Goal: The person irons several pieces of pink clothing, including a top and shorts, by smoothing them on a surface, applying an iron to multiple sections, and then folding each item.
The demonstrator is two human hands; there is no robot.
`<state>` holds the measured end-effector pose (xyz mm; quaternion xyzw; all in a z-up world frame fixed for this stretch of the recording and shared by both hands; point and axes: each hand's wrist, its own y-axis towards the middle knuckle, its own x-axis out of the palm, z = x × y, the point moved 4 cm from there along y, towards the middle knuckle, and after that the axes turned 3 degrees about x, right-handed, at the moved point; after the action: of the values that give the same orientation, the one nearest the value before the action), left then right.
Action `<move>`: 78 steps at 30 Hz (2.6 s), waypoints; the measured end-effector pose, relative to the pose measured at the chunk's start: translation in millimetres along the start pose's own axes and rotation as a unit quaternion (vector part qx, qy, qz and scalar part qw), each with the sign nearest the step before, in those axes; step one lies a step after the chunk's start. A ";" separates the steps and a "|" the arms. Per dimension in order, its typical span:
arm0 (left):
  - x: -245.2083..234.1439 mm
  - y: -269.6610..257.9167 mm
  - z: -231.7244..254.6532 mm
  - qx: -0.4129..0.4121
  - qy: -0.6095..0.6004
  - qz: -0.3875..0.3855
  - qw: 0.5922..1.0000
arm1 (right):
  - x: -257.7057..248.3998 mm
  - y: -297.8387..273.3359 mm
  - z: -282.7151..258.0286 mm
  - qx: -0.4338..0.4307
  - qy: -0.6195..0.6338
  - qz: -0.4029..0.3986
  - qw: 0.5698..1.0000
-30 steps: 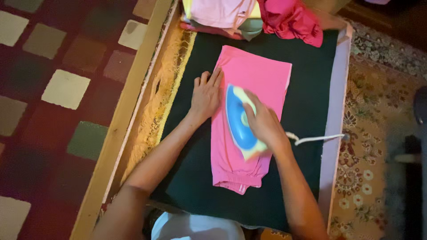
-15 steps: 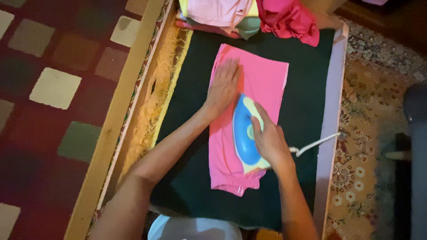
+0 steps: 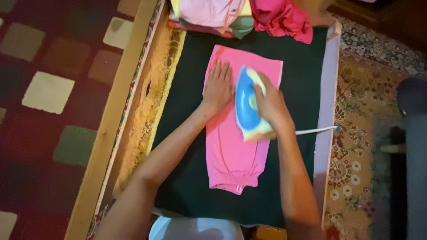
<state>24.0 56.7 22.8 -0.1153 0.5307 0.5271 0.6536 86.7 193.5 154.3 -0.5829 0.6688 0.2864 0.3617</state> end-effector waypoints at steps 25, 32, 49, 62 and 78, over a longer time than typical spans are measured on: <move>2.4 -4.5 14.1 0.024 -0.021 -0.027 0.999 | -15.9 -106.8 48.4 0.296 0.048 -0.027 0.954; -12.1 -19.9 24.3 0.039 -0.028 -0.033 0.998 | -20.1 75.0 114.9 -0.031 -0.020 0.121 0.992; -13.7 -17.4 20.9 0.018 -0.019 0.007 1.000 | -27.7 -96.6 77.1 0.034 -0.052 0.077 0.995; -53.4 -57.3 12.9 -0.015 -0.013 0.006 1.000 | -9.8 -24.2 63.4 0.094 0.018 0.007 0.995; -65.9 -56.4 -1.8 -0.051 -0.082 0.068 0.993 | -9.1 62.1 47.3 0.109 0.084 0.020 0.990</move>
<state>76.6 -5.5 52.8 -0.0688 0.4542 0.6046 0.6507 33.0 246.4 132.1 -0.5483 0.7358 0.1689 0.3598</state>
